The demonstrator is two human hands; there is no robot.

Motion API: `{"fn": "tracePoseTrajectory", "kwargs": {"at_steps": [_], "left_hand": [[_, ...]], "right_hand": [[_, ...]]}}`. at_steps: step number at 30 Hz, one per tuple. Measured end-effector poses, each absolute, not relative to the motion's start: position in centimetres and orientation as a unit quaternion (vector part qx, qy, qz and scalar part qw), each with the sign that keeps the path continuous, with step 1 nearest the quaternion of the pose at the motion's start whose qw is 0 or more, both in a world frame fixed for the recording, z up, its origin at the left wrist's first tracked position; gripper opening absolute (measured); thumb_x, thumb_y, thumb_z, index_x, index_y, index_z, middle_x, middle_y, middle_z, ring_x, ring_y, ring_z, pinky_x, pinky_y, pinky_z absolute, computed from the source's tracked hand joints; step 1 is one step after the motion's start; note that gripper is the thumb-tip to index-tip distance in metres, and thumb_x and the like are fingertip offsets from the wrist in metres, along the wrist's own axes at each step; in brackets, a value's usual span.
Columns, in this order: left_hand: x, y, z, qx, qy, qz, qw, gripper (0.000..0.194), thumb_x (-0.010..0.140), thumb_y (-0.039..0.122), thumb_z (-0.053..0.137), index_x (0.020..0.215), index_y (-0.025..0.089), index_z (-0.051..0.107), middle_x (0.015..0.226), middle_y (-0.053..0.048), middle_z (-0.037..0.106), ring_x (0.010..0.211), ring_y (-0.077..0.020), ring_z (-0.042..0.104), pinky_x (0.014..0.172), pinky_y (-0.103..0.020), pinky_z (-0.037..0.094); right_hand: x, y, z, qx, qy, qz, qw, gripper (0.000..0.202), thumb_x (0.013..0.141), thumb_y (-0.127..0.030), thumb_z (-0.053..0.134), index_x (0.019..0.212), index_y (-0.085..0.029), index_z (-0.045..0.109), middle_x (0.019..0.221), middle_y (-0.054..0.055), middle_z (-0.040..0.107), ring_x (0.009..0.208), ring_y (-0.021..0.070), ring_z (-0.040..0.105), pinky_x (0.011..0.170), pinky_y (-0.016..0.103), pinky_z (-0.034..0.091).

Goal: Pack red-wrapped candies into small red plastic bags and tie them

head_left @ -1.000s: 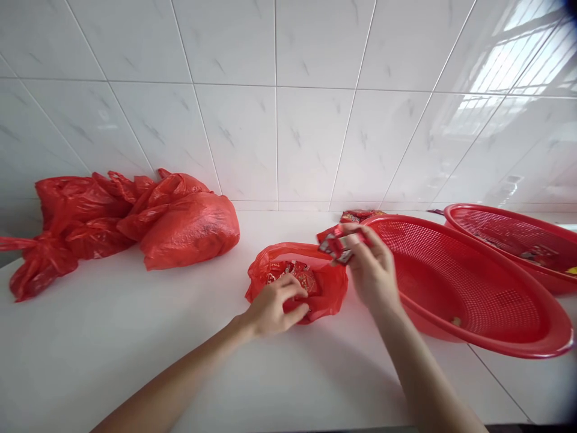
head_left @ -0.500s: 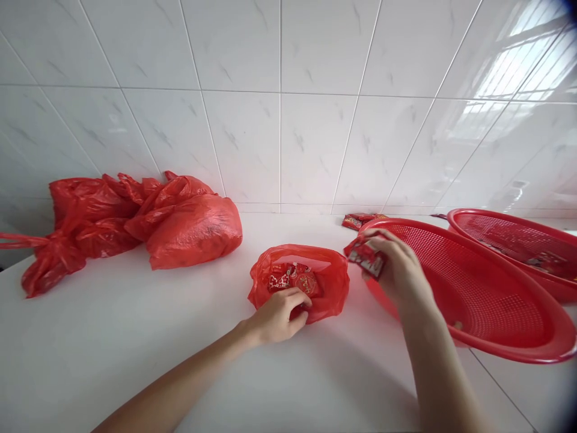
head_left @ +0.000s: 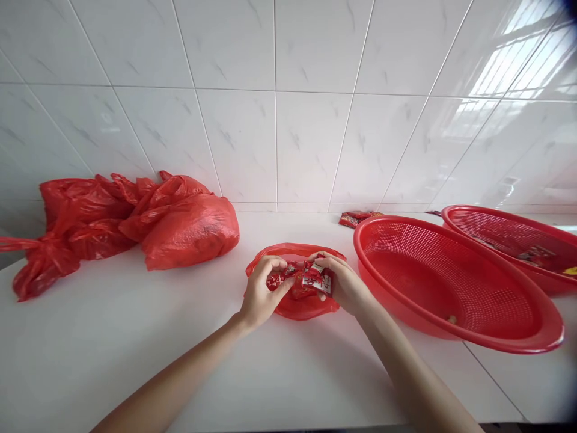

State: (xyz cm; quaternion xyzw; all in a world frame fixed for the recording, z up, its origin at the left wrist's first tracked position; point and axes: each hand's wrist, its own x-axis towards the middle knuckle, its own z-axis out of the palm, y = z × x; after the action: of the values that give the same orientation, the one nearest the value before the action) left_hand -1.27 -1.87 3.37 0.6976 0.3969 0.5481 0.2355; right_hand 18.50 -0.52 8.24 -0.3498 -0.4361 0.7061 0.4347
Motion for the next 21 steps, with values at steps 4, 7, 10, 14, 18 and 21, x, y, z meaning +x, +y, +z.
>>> {"fn": "tracePoseTrajectory", "kwargs": {"at_steps": [4,7,10,14,18,21], "left_hand": [[-1.3,-1.9,3.3,0.704,0.378,0.558,0.222,0.014,0.085,0.02,0.068,0.094,0.02,0.057,0.098,-0.005,0.061,0.096,-0.0185,0.062,0.089,-0.035,0.055],[-1.3,-2.1,3.3,0.715,0.372,0.549,0.22,0.016,0.086,0.019,0.067,0.1,0.02,0.06,0.103,-0.006,0.065,0.1,-0.0197,0.064,0.092,-0.036,0.055],[-1.4,-2.4,3.6,0.743,0.359,0.522,0.216,0.03,0.088,0.017,0.063,0.118,0.023,0.061,0.117,-0.007,0.068,0.11,-0.021,0.064,0.098,-0.038,0.054],[-1.8,-2.3,4.3,0.767,0.345,0.507,0.185,0.043,0.09,0.015,0.058,0.132,0.024,0.056,0.13,-0.008,0.063,0.122,-0.023,0.059,0.104,-0.041,0.05],[-3.1,-1.1,4.6,0.749,0.391,0.521,0.121,0.02,0.091,0.016,0.055,0.104,0.021,0.07,0.117,-0.009,0.066,0.115,-0.022,0.062,0.098,-0.037,0.052],[-4.4,0.0,4.5,0.751,0.447,0.479,0.08,0.018,0.09,0.016,0.054,0.094,0.02,0.071,0.118,-0.009,0.063,0.114,-0.0222,0.061,0.099,-0.038,0.051]], "right_hand": [[17.8,-1.0,7.8,-0.324,-0.449,0.726,0.408,0.015,0.083,-0.034,0.065,0.09,-0.02,0.061,0.075,-0.002,0.055,0.06,0.0137,0.054,0.038,0.022,0.045],[17.6,-1.1,7.5,-0.322,-0.464,0.713,0.416,0.017,0.082,-0.034,0.066,0.09,-0.02,0.061,0.076,-0.001,0.056,0.061,0.0142,0.056,0.039,0.022,0.045],[17.7,-0.9,7.2,-0.351,-0.467,0.687,0.433,0.022,0.082,-0.039,0.067,0.091,-0.02,0.061,0.078,0.0,0.058,0.062,0.0149,0.058,0.039,0.021,0.043],[18.1,-1.0,8.2,-0.359,-0.469,0.617,0.52,0.023,0.08,-0.039,0.07,0.089,-0.02,0.061,0.077,-0.001,0.058,0.061,0.0126,0.058,0.044,0.02,0.045],[20.6,-1.8,11.0,-0.374,-0.494,0.446,0.646,0.02,0.082,-0.036,0.068,0.094,-0.021,0.062,0.076,-0.002,0.059,0.053,0.011,0.056,0.04,0.02,0.043],[24.1,-1.8,12.8,-0.442,-0.472,0.191,0.738,0.022,0.08,-0.035,0.07,0.096,-0.021,0.065,0.077,0.0,0.061,0.058,0.0139,0.061,0.043,0.022,0.048]]}}
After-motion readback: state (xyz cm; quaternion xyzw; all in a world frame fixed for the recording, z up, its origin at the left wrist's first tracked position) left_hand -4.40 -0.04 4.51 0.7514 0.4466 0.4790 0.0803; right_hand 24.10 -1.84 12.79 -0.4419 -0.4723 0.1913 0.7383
